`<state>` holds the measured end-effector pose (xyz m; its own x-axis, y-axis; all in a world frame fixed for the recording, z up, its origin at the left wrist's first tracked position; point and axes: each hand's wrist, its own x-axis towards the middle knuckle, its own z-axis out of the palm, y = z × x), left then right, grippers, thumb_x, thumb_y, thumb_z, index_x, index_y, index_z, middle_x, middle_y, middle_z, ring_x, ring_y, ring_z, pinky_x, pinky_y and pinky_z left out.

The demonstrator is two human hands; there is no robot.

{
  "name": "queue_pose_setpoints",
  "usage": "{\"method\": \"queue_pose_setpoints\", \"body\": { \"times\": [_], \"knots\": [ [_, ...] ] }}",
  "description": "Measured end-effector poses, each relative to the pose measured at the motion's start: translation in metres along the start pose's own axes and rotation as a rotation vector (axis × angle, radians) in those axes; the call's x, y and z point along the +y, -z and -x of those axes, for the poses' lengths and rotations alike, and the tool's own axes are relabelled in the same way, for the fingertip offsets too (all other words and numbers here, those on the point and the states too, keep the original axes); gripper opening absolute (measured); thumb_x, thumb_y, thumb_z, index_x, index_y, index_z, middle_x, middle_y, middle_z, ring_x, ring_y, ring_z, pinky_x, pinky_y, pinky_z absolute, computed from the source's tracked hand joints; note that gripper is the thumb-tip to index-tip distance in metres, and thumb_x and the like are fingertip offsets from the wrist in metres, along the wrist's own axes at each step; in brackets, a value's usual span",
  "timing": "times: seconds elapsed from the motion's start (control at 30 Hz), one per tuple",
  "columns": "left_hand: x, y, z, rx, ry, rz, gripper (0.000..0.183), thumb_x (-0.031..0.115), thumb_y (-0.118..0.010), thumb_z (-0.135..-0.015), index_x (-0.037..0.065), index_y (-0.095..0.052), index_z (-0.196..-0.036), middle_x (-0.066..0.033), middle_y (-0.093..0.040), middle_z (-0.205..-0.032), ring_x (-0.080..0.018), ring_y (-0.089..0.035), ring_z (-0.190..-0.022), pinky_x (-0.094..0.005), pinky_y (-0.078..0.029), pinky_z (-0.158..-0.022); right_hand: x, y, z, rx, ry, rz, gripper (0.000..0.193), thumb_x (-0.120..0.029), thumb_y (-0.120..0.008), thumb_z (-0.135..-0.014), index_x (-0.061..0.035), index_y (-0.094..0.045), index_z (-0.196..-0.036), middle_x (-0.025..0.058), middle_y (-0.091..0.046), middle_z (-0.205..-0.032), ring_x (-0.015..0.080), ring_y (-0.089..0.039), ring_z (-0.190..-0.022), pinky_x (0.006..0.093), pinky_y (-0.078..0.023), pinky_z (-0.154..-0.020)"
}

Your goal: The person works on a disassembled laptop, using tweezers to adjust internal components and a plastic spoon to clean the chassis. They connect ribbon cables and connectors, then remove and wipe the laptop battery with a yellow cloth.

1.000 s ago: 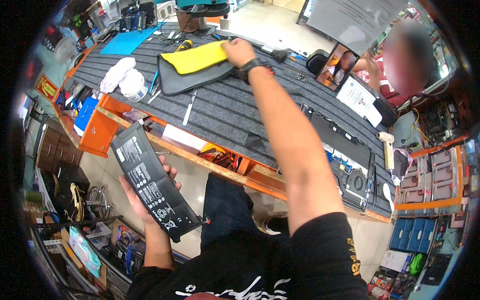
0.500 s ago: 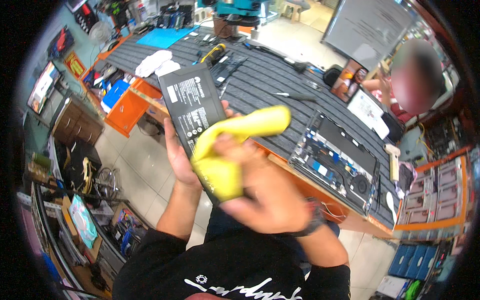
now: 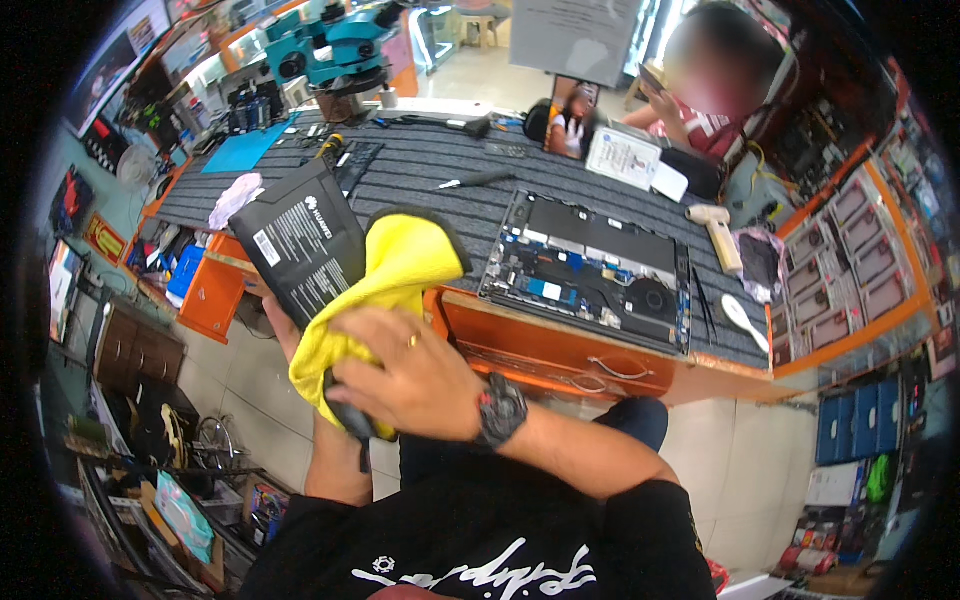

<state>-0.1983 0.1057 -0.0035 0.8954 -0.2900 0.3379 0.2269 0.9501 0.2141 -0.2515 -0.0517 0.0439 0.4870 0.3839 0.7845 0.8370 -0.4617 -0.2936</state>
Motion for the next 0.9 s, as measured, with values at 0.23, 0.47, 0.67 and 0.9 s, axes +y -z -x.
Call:
{"method": "queue_pose_setpoints", "body": {
  "times": [0.23, 0.47, 0.67, 0.9],
  "knots": [
    [-0.021, -0.039, -0.004, -0.275, 0.070, 0.128, 0.086, 0.069, -0.036, -0.113, 0.007, -0.037, -0.172, -0.0171, -0.040, -0.176, -0.0348, -0.042, -0.159, -0.0504, -0.027, -0.135, -0.004, 0.004, -0.009, 0.042, -0.194, 0.149, 0.120, -0.073, -0.071, -0.091, -0.0023, -0.024, -0.176, 0.0369, -0.009, -0.181, 0.0569, -0.007, -0.168, 0.0694, -0.011, -0.131],
    [-0.034, -0.039, -0.013, -0.079, 0.218, 0.053, 0.089, 0.070, -0.035, -0.112, 0.005, -0.035, -0.172, -0.0234, -0.036, -0.176, -0.0398, -0.042, -0.159, -0.0540, -0.025, -0.136, 0.010, 0.004, -0.002, 0.019, -0.380, 0.266, 0.099, -0.070, -0.063, -0.100, -0.0099, -0.034, -0.174, 0.0360, -0.013, -0.180, 0.0571, -0.012, -0.167, 0.0668, -0.016, -0.131],
    [-0.034, -0.032, -0.023, 0.058, 0.220, -0.149, 0.092, 0.073, -0.032, -0.111, 0.006, -0.031, -0.174, -0.0256, -0.032, -0.177, -0.0429, -0.038, -0.161, -0.0569, -0.024, -0.136, 0.017, 0.005, -0.003, -0.006, -0.066, 0.064, 0.110, -0.048, -0.081, -0.083, -0.0046, -0.033, -0.172, 0.0287, -0.029, -0.177, 0.0491, -0.031, -0.163, 0.0624, -0.026, -0.131],
    [-0.029, -0.035, -0.038, -0.106, 0.182, 0.153, 0.089, 0.068, -0.032, -0.113, 0.005, -0.025, -0.176, -0.0211, -0.031, -0.179, -0.0377, -0.045, -0.158, -0.0557, -0.038, -0.131, 0.025, 0.002, -0.015, -0.172, -0.030, 0.185, 0.116, -0.058, -0.075, -0.086, -0.0060, -0.025, -0.176, 0.0252, -0.021, -0.182, 0.0445, -0.022, -0.168, 0.0633, -0.023, -0.132]
  ]
}}
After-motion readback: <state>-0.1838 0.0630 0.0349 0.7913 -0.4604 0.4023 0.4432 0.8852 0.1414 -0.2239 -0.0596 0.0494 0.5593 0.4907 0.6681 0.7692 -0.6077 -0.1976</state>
